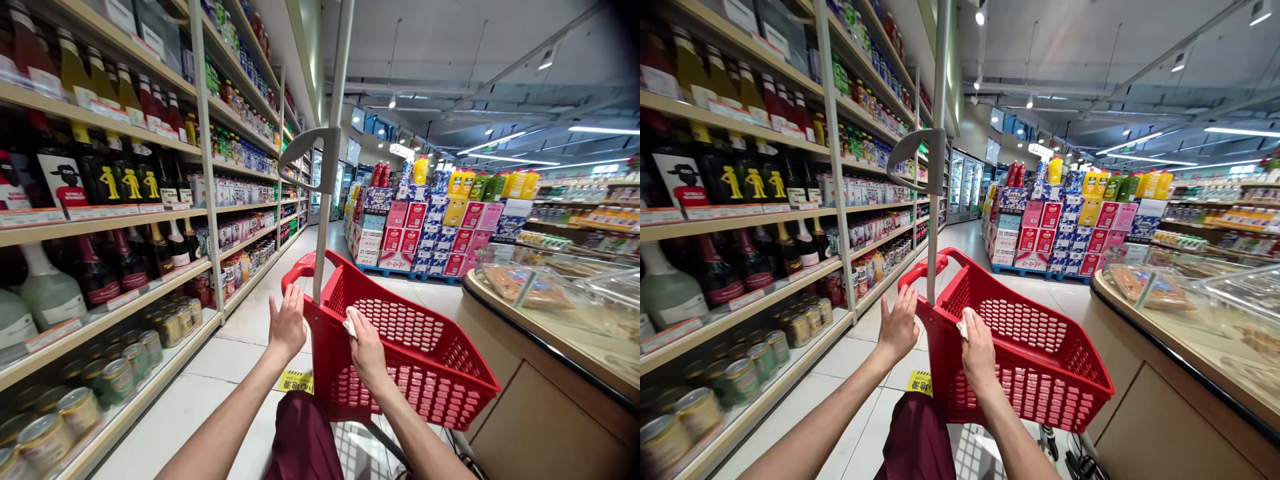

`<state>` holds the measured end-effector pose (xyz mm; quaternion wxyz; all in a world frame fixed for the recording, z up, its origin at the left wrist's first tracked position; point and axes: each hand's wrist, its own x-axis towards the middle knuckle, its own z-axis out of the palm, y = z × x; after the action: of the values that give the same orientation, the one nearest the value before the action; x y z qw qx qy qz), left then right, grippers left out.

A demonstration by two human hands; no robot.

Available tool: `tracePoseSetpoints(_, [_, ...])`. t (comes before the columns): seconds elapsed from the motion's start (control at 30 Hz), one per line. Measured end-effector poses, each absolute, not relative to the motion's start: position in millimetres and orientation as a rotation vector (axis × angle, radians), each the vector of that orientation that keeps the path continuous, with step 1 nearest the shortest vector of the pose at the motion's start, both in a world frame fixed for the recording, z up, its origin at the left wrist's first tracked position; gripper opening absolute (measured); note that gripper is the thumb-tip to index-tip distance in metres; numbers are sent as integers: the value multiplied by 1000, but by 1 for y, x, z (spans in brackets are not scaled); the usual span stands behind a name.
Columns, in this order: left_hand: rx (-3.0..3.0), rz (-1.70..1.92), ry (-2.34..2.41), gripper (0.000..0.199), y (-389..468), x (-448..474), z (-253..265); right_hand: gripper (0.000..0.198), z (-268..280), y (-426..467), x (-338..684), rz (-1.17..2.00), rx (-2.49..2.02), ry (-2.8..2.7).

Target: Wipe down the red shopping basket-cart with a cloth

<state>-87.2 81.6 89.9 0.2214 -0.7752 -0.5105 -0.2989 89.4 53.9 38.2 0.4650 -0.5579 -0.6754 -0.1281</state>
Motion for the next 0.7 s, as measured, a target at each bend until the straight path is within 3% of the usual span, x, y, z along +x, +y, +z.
tracePoseSetpoints(0.17, [-2129, -821, -1374, 63, 85, -92, 84, 47, 62, 69, 42, -308, -1183, -1666])
tracePoseSetpoints(0.4, [-2132, -790, -1376, 67, 80, -90, 83, 52, 33, 50, 90, -356, -1302, -1602])
tracePoseSetpoints(0.6, [-2135, -762, -1389, 69, 77, -91, 85, 48, 56, 60, 45, -335, -1180, -1691])
tracePoseSetpoints(0.7, [-2137, -754, -1374, 69, 78, -92, 85, 49, 44, 54, 69, -393, -1205, -1701])
